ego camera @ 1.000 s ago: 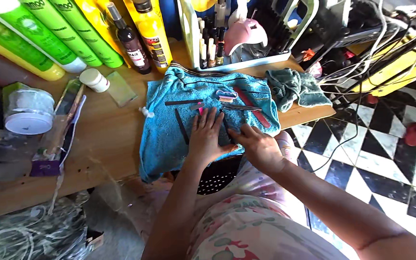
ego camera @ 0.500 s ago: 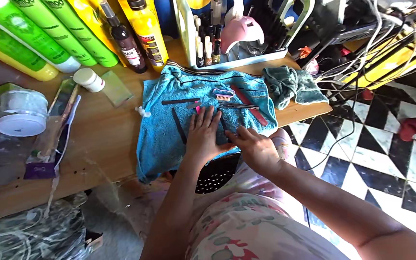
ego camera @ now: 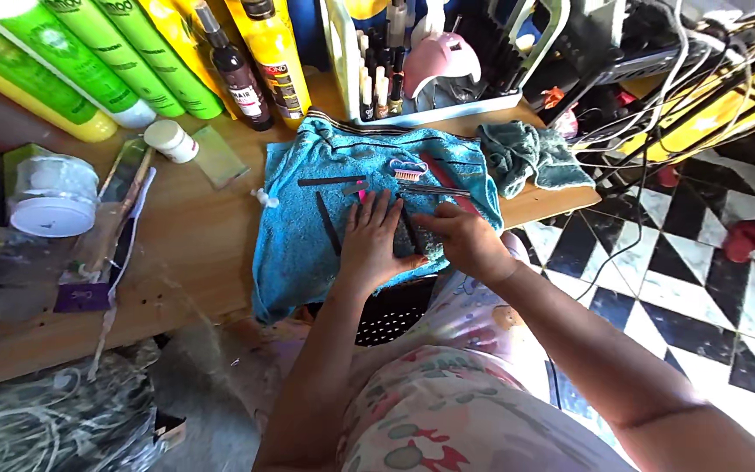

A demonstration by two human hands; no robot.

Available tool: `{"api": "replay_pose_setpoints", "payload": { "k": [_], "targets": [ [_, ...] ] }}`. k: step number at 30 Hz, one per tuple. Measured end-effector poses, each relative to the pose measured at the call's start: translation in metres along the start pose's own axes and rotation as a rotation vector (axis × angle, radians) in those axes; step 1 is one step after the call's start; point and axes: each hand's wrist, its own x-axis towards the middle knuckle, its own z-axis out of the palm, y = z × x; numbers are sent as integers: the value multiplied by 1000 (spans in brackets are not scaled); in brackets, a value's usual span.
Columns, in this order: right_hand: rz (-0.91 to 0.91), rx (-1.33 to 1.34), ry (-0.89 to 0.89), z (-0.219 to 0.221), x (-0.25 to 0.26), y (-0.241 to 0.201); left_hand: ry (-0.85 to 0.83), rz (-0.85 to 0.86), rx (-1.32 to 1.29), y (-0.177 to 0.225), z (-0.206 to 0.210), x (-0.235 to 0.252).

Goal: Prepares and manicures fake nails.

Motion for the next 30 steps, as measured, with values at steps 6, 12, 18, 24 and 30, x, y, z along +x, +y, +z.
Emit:
{"api": "replay_pose_setpoints", "payload": {
  "k": [6, 12, 18, 24, 30],
  "targets": [
    [-58, -16, 21, 0, -11, 2, 1, 4, -5, 1, 0, -1],
    [-70, -142, -8, 4, -20, -5, 23, 16, 2, 0, 2, -2],
    [-59, -288, -41, 11, -11, -8, 1, 7, -5, -2, 4, 0],
    [-31, -185, -4, 5, -11, -5, -21, 7, -16, -1, 0, 1],
    [-80, -259, 33, 18, -26, -14, 25, 28, -9, -5, 5, 1]
  ]
}}
